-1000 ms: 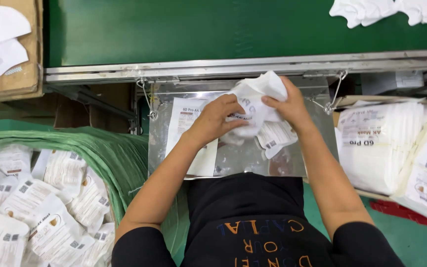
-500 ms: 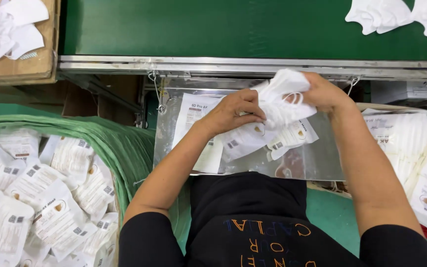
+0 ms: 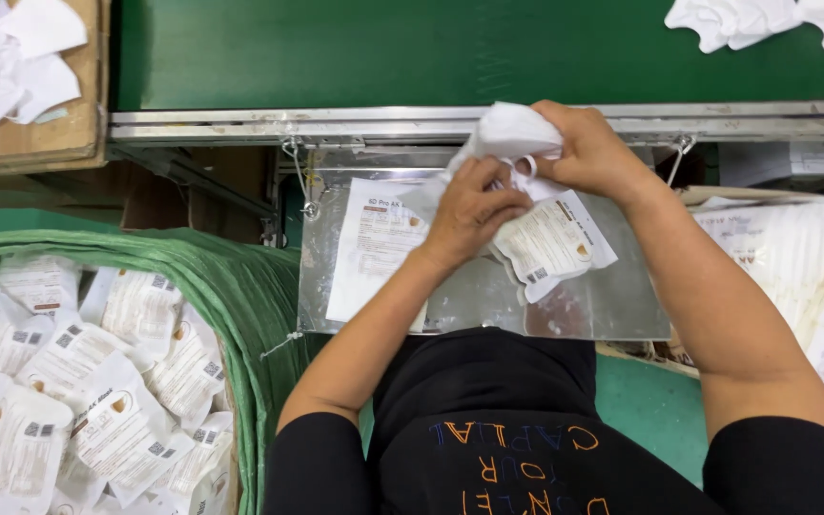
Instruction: The recorder is shown manually folding and placing face masks into individual plastic pouches at a workstation with a conveyor belt.
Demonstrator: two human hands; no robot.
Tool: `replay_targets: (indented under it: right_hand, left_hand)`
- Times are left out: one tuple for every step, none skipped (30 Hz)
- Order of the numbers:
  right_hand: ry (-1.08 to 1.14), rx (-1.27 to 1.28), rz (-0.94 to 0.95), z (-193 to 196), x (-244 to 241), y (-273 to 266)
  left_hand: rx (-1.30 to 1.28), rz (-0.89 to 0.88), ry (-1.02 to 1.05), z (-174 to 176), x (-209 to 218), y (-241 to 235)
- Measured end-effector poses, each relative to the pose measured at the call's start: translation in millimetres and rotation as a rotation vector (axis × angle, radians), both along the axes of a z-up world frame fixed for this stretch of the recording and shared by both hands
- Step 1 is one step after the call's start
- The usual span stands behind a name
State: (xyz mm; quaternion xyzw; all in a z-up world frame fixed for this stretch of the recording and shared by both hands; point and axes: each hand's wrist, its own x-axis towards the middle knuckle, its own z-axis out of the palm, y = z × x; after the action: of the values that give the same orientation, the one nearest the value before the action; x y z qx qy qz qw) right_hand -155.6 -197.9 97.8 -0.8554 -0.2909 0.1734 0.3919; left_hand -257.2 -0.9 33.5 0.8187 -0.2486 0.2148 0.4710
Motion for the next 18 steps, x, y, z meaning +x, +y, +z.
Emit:
replay_targets:
  right_hand:
    - [0.003, -0.004, -0.004, 0.6, -1.3, -5.1]
    - [0.088, 0.021, 0.027, 1.7, -2.9, -9.9]
    - [0.167, 0.052, 0.063, 3.6, -1.4, -11.6]
    - [0.163, 0.053, 0.064, -1.9, -2.6, -15.9]
    - [0.300, 0.119, 0.092, -7.8, -3.9, -20.1]
    - [0.437, 0.185, 0.120, -14.0, -4.9, -24.6]
    - [0.437, 0.187, 0.113, -19.9, -8.2, -23.1]
    - [0.400, 0.206, 0.087, -26.2, -11.5, -21.8]
    - [0.362, 0.220, 0.060, -31.6, -15.0, -22.9]
    - [0.361, 0.216, 0.051, -34.7, -20.3, -21.1]
    - [0.236, 0.187, 0.051, -35.7, -20.8, -17.3]
    - [0.111, 0.157, 0.051, -36.0, -20.8, -13.6]
    - [0.100, 0.162, 0.043, -29.9, -22.2, -14.4]
    - [0.172, 0.171, 0.011, -24.0, -23.5, -15.2]
    - [0.249, 0.176, -0.021, -18.5, -26.5, -17.8]
    - [0.242, 0.177, -0.029, -24.2, -25.7, -15.9]
    - [0.297, 0.131, 0.015, -31.6, -28.4, -14.6]
    - [0.351, 0.086, 0.059, -39.3, -31.3, -13.1]
  left_hand:
    - [-0.004, -0.004, 0.003, 2.7, 0.3, 3.4]
    - [0.007, -0.027, 0.048, 5.7, 0.3, 7.1]
    - [0.023, -0.044, 0.087, 10.1, 2.8, 13.8]
    - [0.025, -0.043, 0.083, 16.3, 3.8, 16.8]
    - [0.088, -0.049, 0.064, 22.6, 4.8, 20.0]
    - [0.152, -0.056, 0.045, 28.7, 5.9, 22.8]
    - [0.153, -0.063, 0.045, 37.3, 11.1, 28.3]
    - [0.142, 0.089, -0.109, 45.5, 16.4, 33.5]
    - [0.124, 0.238, -0.264, 53.1, 21.7, 36.3]
    - [0.119, 0.231, -0.263, 33.5, 23.7, 38.4]
    - [-0.003, 0.085, 0.081, 16.5, 30.0, 42.2]
    - [-0.119, -0.071, 0.424, 0.3, 37.1, 45.8]
    - [-0.112, -0.079, 0.415, 1.8, 33.6, 47.8]
    - [-0.112, -0.044, 0.401, 3.0, 30.5, 49.9]
    - [-0.117, -0.011, 0.392, 2.7, 25.5, 50.1]
    - [-0.115, -0.019, 0.386, 2.0, 24.2, 48.5]
    - [-0.168, -0.052, 0.500, -0.8, 17.9, 46.1]
    - [-0.220, -0.084, 0.615, -4.0, 11.4, 44.0]
